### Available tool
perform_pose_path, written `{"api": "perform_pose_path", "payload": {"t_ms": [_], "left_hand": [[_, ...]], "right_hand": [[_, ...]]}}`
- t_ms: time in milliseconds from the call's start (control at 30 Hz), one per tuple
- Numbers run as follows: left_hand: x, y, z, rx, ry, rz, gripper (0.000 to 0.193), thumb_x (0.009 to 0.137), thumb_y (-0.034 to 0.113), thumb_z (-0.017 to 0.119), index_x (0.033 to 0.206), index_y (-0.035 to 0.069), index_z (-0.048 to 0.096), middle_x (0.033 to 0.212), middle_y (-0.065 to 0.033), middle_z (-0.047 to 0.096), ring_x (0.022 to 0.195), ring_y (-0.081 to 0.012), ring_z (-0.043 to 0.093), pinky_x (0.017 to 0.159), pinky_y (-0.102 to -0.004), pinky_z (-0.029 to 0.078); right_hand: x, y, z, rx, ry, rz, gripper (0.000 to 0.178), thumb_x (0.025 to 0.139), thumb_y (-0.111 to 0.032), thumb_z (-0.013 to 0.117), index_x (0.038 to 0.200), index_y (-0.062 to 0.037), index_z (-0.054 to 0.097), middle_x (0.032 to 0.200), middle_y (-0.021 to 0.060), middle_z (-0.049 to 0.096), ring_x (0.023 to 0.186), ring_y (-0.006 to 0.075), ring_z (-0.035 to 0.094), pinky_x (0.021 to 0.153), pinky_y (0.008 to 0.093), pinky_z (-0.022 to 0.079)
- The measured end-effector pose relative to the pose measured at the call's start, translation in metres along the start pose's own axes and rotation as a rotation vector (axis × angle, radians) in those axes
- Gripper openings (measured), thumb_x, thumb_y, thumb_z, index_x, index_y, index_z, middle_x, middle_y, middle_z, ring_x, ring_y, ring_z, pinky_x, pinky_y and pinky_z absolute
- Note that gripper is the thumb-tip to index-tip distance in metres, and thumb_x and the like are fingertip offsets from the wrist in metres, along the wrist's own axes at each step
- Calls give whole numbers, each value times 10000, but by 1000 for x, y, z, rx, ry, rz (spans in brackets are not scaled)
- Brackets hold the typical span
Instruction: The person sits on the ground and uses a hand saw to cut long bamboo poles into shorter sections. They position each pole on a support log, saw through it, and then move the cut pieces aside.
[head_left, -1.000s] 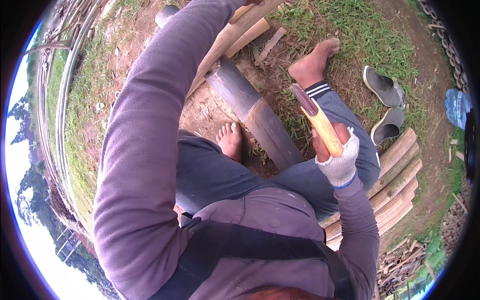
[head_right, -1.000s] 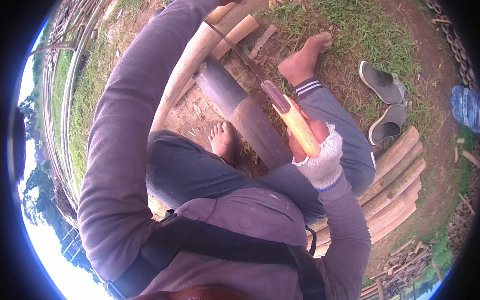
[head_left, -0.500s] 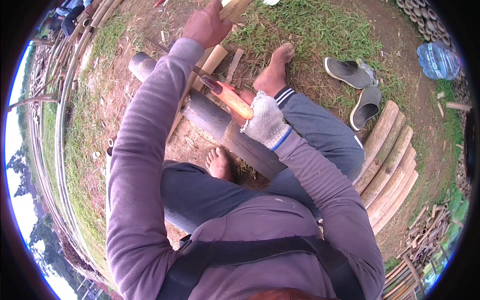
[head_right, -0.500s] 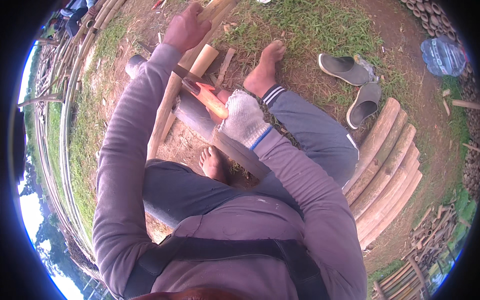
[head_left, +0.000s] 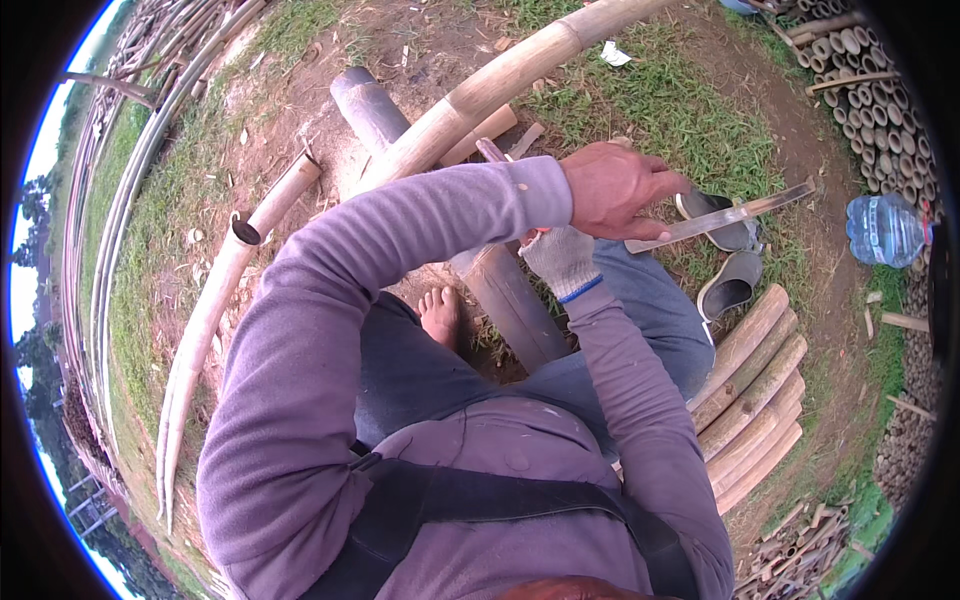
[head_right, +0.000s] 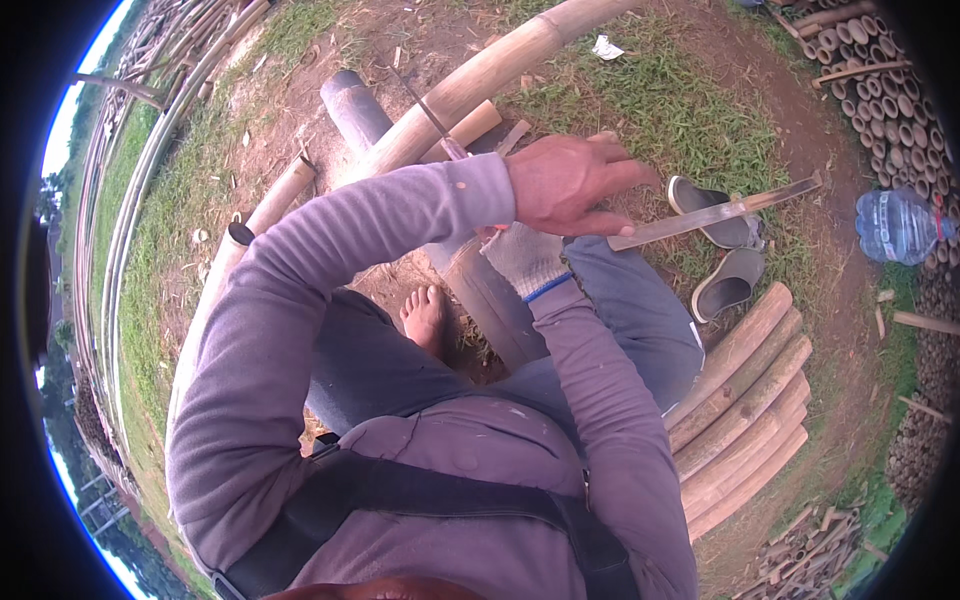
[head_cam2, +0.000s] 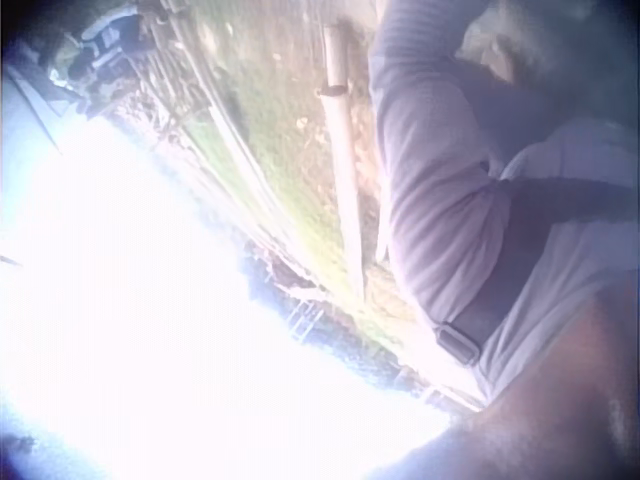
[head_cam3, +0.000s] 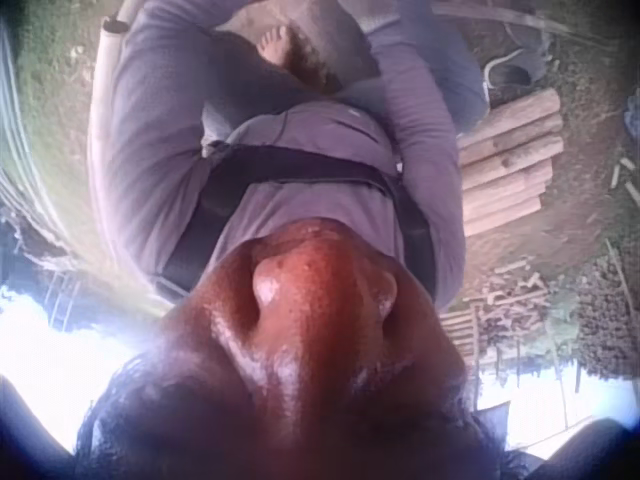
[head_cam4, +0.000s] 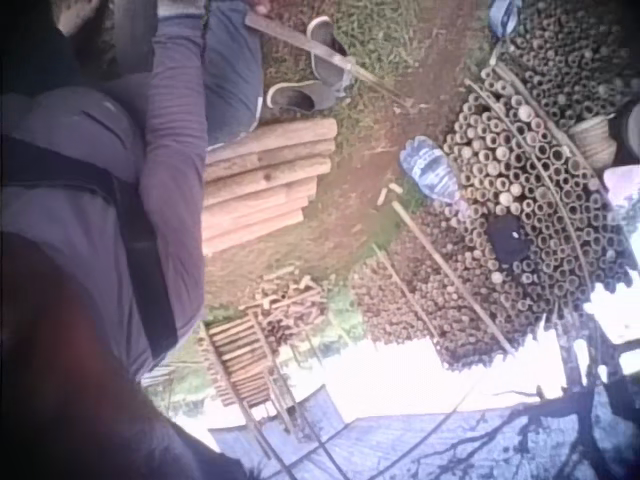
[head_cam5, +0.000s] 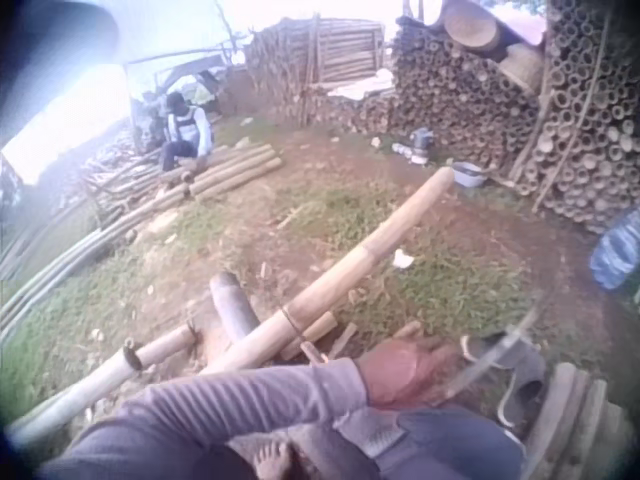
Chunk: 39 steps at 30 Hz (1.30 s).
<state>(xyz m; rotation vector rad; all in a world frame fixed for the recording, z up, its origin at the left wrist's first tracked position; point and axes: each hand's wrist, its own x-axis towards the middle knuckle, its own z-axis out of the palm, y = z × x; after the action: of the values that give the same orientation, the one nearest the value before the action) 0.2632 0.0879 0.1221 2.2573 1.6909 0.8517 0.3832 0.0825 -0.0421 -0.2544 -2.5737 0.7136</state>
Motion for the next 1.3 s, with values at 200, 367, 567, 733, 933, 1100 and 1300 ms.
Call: {"api": "perform_pose_path", "payload": {"t_ms": [200, 367, 567, 733, 933, 1100, 1300], "left_hand": [[-254, -40, -77, 428, 140, -439, 663, 877, 473, 846, 1371, 110, 594, 1132, -127, 694, 1020, -370, 710, 897, -487, 584], [-380, -45, -18, 566, 91, -1208, 922, 755, 462, 918, 1500, 163, 464, 1232, -214, 700, 1160, -429, 704, 971, -531, 572], [-407, -32, -24, 309, 9, -1391, 937, 732, 394, 921, 1523, 212, 453, 1242, -232, 702, 1121, -456, 720, 962, -539, 582], [-470, -1, -24, 300, 75, -1430, 933, 698, 342, 907, 1525, 249, 487, 1270, -200, 706, 1139, -434, 723, 949, -537, 594], [-494, 17, -31, 249, 97, -1435, 970, 673, 288, 893, 1551, 334, 483, 1258, -172, 739, 1139, -442, 733, 942, -546, 599], [-505, 18, -30, 269, 46, -1434, 969, 694, 299, 930, 1547, 276, 473, 1168, -169, 749, 1106, -443, 741, 946, -551, 593], [-531, 24, -26, 367, 119, -1389, 940, 695, 285, 928, 1526, 259, 489, 1167, -164, 749, 1098, -439, 742, 944, -547, 595]], "right_hand": [[53, -54, -54, 392, 100, 102, 389, 1005, -389, 782, 1073, -22, 674, 858, 204, 727, 786, 412, 730, 682, 473, 562], [45, -38, -39, 553, 63, 234, 342, 1029, -335, 772, 1113, -12, 696, 868, 150, 736, 779, 309, 732, 721, 402, 569], [29, -41, -32, 636, 27, 242, 307, 1033, -287, 777, 1124, -6, 694, 858, 97, 703, 737, 204, 649, 709, 359, 542], [1, -87, -17, 630, -45, 189, 328, 1044, -308, 768, 1150, -14, 667, 844, 44, 670, 694, 127, 605, 649, 295, 502], [-12, -136, -7, 621, -14, 130, 342, 1057, -316, 758, 1163, -12, 642, 825, -3, 637, 670, 56, 574, 604, 249, 480], [-11, -143, -17, 579, -67, 204, 334, 1030, -307, 776, 1152, -7, 693, 893, 109, 722, 770, 185, 669, 734, 355, 547], [-15, -146, 2, 634, -82, 178, 296, 1071, -292, 743, 1131, -13, 668, 828, 9, 690, 672, 62, 626, 604, 240, 515]]}}
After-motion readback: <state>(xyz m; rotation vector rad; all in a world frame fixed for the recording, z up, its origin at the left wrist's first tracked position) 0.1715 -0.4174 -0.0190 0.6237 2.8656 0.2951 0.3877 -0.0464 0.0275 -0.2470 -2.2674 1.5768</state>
